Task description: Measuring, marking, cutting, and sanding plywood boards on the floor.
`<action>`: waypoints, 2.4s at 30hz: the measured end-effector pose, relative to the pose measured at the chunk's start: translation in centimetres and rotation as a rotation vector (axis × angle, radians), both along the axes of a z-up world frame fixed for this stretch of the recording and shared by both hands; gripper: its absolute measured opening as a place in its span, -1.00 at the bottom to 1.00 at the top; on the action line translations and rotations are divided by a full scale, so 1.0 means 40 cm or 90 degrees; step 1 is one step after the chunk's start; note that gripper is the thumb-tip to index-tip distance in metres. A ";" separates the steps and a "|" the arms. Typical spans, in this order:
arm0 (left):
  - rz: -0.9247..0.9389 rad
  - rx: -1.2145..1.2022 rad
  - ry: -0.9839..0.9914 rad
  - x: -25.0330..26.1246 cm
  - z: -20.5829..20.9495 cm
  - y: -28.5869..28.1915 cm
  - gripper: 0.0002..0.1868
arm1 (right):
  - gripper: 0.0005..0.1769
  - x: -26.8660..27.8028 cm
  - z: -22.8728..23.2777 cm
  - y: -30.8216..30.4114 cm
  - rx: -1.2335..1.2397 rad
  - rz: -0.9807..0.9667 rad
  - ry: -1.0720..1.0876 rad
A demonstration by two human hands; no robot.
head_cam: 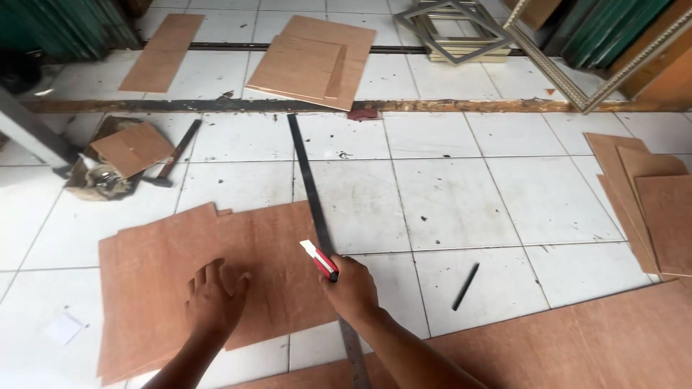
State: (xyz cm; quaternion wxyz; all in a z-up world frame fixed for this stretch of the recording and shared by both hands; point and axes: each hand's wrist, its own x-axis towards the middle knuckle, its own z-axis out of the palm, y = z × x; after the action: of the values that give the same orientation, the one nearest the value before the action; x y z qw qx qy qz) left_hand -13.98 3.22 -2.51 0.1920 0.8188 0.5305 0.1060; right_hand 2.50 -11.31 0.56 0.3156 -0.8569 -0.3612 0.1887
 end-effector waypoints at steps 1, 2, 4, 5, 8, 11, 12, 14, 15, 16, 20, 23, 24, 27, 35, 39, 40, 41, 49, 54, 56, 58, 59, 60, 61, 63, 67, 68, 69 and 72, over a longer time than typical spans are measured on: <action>0.017 0.005 0.003 -0.034 0.019 0.007 -0.40 | -0.89 -0.016 -0.013 -0.003 0.005 0.017 0.003; 0.061 -0.026 -0.012 -0.067 0.038 0.014 -0.47 | -0.83 -0.031 -0.026 -0.005 -0.064 0.070 -0.027; 0.118 -0.053 -0.030 -0.113 0.034 0.031 -0.55 | -0.75 -0.036 -0.042 -0.017 -0.129 0.135 -0.063; 0.111 -0.123 -0.068 -0.129 0.013 0.036 -0.60 | -0.71 -0.028 -0.042 -0.030 -0.180 0.094 -0.058; 0.123 -0.270 -0.136 -0.125 0.007 0.022 -0.61 | -0.61 0.025 -0.071 -0.060 -0.254 0.024 -0.084; 0.128 -0.339 -0.114 -0.079 -0.093 0.048 -0.53 | -0.51 0.074 -0.054 -0.068 -0.284 -0.029 -0.094; 0.120 -0.330 -0.061 -0.064 -0.149 0.064 -0.49 | -0.47 0.085 -0.042 -0.069 -0.293 -0.048 -0.073; 0.141 -0.341 -0.069 -0.033 -0.157 0.061 -0.51 | -0.47 0.067 -0.059 -0.056 -0.262 -0.071 -0.020; 0.157 -0.351 -0.075 -0.014 -0.160 0.061 -0.52 | -0.47 0.061 -0.067 -0.050 -0.231 -0.099 0.034; 0.160 -0.351 -0.077 -0.004 -0.175 0.063 -0.52 | -0.47 0.059 -0.083 -0.044 -0.231 -0.096 0.032; 0.251 -0.379 -0.209 -0.022 -0.142 0.060 -0.77 | -0.47 0.013 -0.113 -0.014 -0.148 -0.202 0.220; 0.272 -0.334 -0.220 -0.063 -0.118 0.136 -0.76 | -0.55 -0.053 -0.052 0.026 -0.081 -0.224 0.375; 0.265 -0.286 -0.174 -0.083 -0.125 0.171 -0.69 | -0.53 -0.081 -0.027 0.039 -0.066 -0.206 0.441; 0.251 -0.186 -0.040 -0.164 0.005 0.187 -0.59 | -0.44 -0.158 -0.003 0.089 -0.057 -0.121 0.538; 0.429 -0.289 -0.020 -0.252 0.009 0.186 -0.25 | -0.57 -0.219 -0.075 0.158 -0.105 -0.032 0.396; 0.382 -0.406 -0.215 -0.289 -0.090 0.224 -0.17 | -0.56 -0.164 -0.072 0.124 -0.088 0.004 0.379; 0.373 -0.411 -0.217 -0.271 -0.055 0.207 -0.17 | -0.56 -0.150 -0.059 0.109 -0.087 -0.005 0.375; 0.395 -0.516 -0.328 -0.255 -0.018 0.190 -0.19 | -0.53 -0.137 -0.047 0.093 -0.075 0.001 0.381; 0.223 -0.679 -0.551 -0.125 0.029 0.063 -0.21 | -0.58 0.049 -0.060 -0.093 -0.401 0.058 -0.291; 0.191 -0.678 -0.530 -0.084 0.085 -0.033 -0.21 | -0.56 0.131 -0.140 -0.130 -0.355 0.004 -0.113; 0.155 -0.702 -0.522 -0.094 0.109 -0.035 -0.20 | -0.54 0.142 -0.167 -0.137 -0.323 -0.019 -0.080; 0.119 -0.729 -0.516 -0.093 0.139 -0.051 -0.20 | -0.52 0.152 -0.155 -0.157 -0.293 -0.043 -0.050; 0.109 -0.723 -0.508 -0.097 0.161 -0.056 -0.20 | -0.58 0.149 -0.131 -0.156 -0.285 -0.067 -0.063; 0.099 -0.717 -0.500 -0.101 0.183 -0.060 -0.21 | -0.63 0.147 -0.108 -0.155 -0.277 -0.090 -0.077; 0.092 -0.718 -0.500 -0.102 0.186 -0.059 -0.21 | -0.63 0.203 -0.140 -0.176 -0.276 -0.096 -0.079; 0.070 -0.714 -0.516 -0.105 0.186 -0.064 -0.21 | -0.53 0.313 -0.207 -0.229 -0.254 -0.302 -0.104; 0.049 -0.698 -0.517 -0.104 0.226 -0.061 -0.23 | -0.75 0.334 -0.028 -0.323 -0.115 -0.430 -0.197; 0.043 -0.702 -0.528 -0.100 0.233 -0.055 -0.23 | -0.79 0.329 0.010 -0.343 -0.066 -0.421 -0.163; 0.040 -0.710 -0.535 -0.102 0.234 -0.059 -0.22 | -0.79 0.315 0.040 -0.374 -0.023 -0.411 -0.127; 0.029 -0.719 -0.563 -0.071 0.244 -0.054 -0.22 | -0.72 0.335 0.057 -0.441 0.028 -0.351 0.024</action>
State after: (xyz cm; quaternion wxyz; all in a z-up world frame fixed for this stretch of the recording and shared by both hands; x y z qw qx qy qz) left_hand -16.84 1.07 7.25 0.7813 0.4635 0.3937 0.1407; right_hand 15.90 -28.96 2.84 0.3800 -0.9123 -0.1124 0.1038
